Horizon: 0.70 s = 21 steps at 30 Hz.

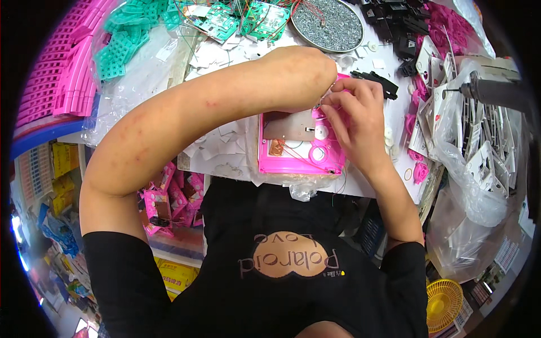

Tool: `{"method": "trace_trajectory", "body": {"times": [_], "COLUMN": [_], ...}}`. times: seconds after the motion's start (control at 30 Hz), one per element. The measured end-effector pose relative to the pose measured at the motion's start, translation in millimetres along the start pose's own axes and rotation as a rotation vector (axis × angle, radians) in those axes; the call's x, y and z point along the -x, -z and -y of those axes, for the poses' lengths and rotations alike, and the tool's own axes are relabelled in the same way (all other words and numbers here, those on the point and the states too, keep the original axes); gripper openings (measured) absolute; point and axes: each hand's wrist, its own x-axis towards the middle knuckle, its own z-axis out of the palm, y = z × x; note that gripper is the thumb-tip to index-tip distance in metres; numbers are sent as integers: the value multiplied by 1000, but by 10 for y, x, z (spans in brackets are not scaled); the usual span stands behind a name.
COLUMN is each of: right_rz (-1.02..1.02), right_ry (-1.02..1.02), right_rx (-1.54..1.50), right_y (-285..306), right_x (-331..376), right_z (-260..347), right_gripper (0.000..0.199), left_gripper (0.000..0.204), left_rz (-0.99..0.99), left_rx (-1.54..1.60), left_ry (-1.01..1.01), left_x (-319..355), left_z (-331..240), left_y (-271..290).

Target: Assemble internal electronic components and outer casing of a toy calculator using an electric screwdriver.

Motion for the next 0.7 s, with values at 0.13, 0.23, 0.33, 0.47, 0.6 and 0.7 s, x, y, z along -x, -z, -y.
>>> {"method": "trace_trajectory", "body": {"times": [0.13, 0.23, 0.33, 0.47, 0.6, 0.7], "right_rz": [49, 78, 87, 38, -30, -20], "right_ry": [-114, -86, -40, -42, -5, 84], "right_rx": [-72, -66, -67, -94, -78, -143], "right_y": [-15, 22, 35, -16, -51, -43], "right_x": [1, -33, -44, -47, 62, 60], "right_z": [-5, 6, -18, -7, -74, -87], "right_gripper": [12, 12, 12, 12, 16, 18], "left_gripper": [13, 13, 14, 12, 10, 10], "left_rz": [-29, -80, -46, -84, -90, -147], "left_rx": [1, -43, -72, -25, -31, -6], "left_ry": [-3, -11, -19, -27, -1, -14], "left_x": [18, 24, -2, 36, 67, 98], "left_z": [5, -30, -70, -24, 64, 58], "left_y": [0, -37, -7, -41, -115, -166]}}
